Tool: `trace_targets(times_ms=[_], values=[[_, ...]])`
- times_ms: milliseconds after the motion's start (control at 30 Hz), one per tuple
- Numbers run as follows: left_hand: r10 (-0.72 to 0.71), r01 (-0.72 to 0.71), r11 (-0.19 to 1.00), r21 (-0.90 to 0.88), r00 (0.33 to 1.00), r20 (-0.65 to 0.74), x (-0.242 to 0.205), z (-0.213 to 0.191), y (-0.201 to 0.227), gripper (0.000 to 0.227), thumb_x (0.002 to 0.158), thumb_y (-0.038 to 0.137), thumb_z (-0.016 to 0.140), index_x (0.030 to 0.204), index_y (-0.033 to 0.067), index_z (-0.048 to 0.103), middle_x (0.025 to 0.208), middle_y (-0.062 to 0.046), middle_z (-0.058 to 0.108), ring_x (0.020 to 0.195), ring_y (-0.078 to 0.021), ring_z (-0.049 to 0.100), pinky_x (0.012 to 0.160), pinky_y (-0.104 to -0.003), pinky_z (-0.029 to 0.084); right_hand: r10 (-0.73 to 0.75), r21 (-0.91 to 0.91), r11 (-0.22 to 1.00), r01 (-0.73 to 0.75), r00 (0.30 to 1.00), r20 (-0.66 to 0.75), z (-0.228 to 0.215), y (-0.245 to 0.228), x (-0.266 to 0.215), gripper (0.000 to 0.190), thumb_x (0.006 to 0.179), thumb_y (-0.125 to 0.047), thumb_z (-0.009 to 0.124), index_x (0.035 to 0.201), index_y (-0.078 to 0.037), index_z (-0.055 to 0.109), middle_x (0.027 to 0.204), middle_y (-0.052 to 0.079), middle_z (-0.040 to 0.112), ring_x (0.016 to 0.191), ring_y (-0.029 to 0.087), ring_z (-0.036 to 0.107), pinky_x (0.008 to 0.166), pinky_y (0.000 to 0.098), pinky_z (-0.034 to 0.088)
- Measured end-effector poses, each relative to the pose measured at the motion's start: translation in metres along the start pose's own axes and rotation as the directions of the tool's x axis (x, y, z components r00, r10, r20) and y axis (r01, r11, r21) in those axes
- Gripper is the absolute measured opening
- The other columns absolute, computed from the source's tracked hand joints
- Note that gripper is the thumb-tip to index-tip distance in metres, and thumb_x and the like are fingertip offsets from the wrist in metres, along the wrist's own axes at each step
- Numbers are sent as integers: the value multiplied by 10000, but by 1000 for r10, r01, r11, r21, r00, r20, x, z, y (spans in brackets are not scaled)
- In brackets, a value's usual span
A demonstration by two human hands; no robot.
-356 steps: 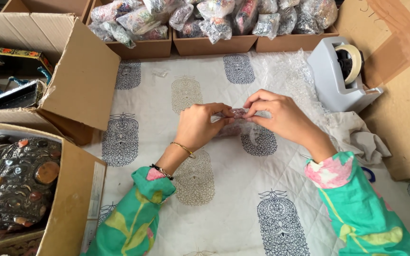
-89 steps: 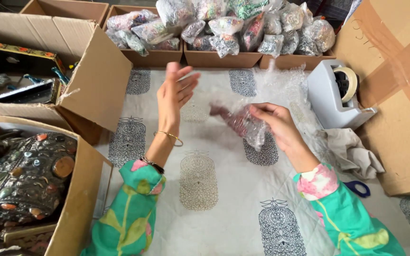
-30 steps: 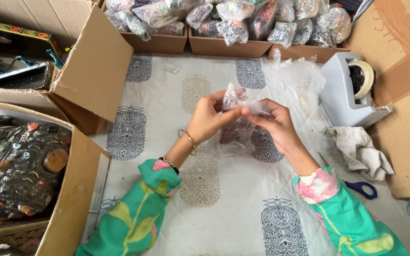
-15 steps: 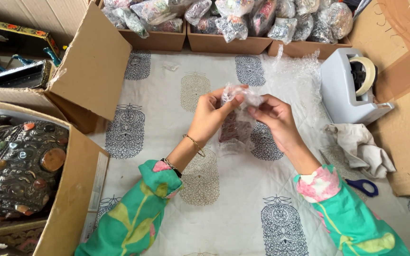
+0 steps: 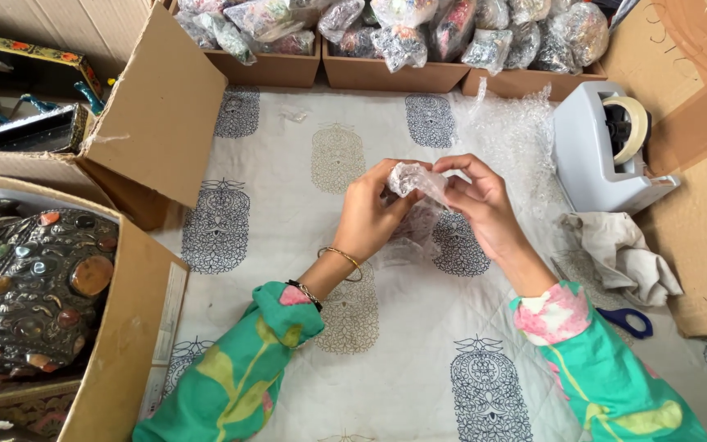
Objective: Packing a small red horse figurine into bubble wrap.
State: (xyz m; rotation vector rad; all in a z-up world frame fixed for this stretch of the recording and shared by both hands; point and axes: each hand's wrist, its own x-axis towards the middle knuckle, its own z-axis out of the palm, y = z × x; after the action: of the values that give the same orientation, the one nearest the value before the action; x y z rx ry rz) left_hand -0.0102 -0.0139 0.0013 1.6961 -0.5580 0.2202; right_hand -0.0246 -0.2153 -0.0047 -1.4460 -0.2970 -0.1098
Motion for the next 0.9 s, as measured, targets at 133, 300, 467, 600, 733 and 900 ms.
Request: trace_targets(times_ms=[133,300,467,600,733,900], values=[[291,-283,950,133,956,-41,-8,2,-14,438,805,-25,736,1217,124,715,1179,-56,731,947,-234,735,803,-333,592,3,-39,999,-3,1000,1,-10,12,1,262,922,84,620,1150,-42,648,1131,16,673,933,59,623,791,205,514],[91,-119,972,201,986,142,-13,0,8,642,763,12,725,1370,190,617,1339,3,674,875,-197,748,799,-318,632,-100,-95,991,96,995,-31,-17,26,1,222,894,168,590,1008,-13,651,1152,55,653,967,74,643,804,238,555],[293,-297,953,64,954,61,-11,1,5,719,785,294,884,1395,87,564,1287,-86,655,1158,-272,697,943,-375,586,-172,-174,972,157,982,-75,-11,29,-1,225,885,185,576,968,-8,659,1174,50,620,959,82,644,820,245,570],[190,-191,980,52,981,39,-13,8,1,674,870,282,816,1419,55,499,1395,-136,587,1216,-287,676,940,-389,581,-331,-398,869,292,943,-30,10,11,-7,209,861,201,605,928,23,692,1189,58,538,1030,100,641,818,239,591],[198,-201,976,78,979,54,-15,10,-14,584,960,208,725,1441,33,443,1428,-147,552,1259,-282,671,1009,-395,572,-341,-520,806,282,940,-19,15,4,-10,157,872,171,631,896,34,704,1180,69,540,976,106,648,713,225,601],[242,-245,969,24,967,83,-10,8,-26,427,1036,142,597,1312,-43,328,1452,-225,464,1294,-345,643,1130,-429,506,-314,-446,834,326,944,104,8,-3,-11,82,909,89,631,932,30,684,1266,92,560,1086,151,675,898,264,639]])
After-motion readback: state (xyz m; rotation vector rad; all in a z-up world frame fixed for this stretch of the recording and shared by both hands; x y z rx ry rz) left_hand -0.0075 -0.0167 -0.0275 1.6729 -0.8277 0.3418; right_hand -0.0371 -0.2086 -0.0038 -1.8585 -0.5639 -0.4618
